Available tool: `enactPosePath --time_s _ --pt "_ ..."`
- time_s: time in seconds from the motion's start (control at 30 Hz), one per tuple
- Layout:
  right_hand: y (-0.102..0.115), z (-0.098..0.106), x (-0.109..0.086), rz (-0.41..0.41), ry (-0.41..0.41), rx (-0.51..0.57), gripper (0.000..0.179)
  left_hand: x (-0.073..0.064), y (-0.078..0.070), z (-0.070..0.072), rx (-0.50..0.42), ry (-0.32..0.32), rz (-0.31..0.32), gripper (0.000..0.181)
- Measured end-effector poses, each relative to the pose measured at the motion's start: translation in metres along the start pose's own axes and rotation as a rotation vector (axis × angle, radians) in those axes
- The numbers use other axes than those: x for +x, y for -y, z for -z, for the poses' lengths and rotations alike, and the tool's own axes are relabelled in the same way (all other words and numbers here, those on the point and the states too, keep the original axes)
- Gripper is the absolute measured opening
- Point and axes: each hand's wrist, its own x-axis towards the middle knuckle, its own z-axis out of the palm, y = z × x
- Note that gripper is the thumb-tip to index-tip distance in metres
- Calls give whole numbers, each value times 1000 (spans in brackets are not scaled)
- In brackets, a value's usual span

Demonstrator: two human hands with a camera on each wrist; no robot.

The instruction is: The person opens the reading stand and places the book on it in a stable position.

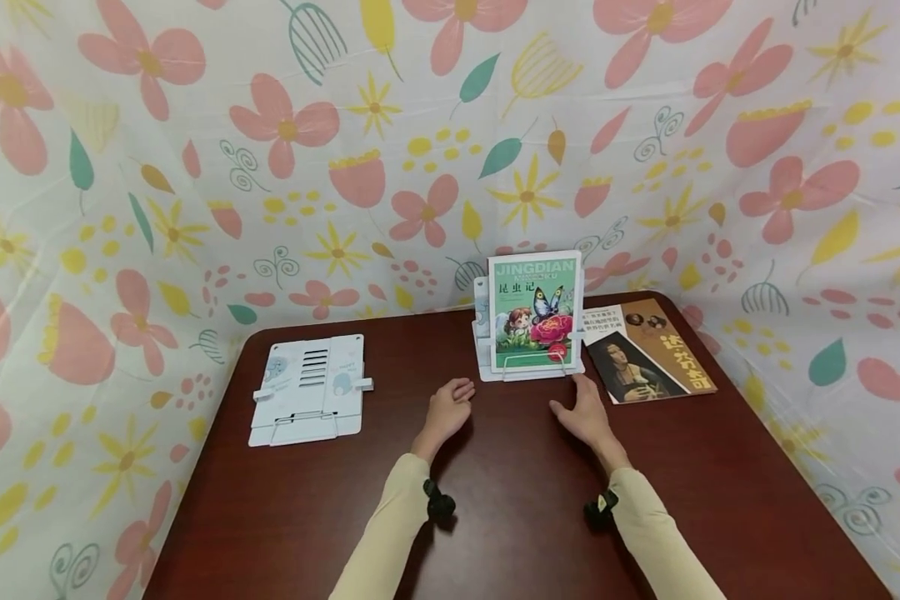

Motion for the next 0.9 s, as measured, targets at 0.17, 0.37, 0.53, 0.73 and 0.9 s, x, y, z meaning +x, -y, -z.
enactPosePath --time_s 0.17,0.37,0.53,0.73,0.9 --pt "13 -9 -14 9 9 31 75 -15 8 12 -12 30 -39 50" --pt "35 -21 -21 -28 12 69 73 -29 14 40 -26 -2 -33 48" --pt "64 -37 -20 -34 26 105 72 -42 23 96 -5 -127 2 44" --pt "100 -65 -9 -11 30 171 68 -57 35 173 -29 -253 75 46" --pt "125 -91 0 23 76 207 66 -71 37 221 36 -357 143 48"
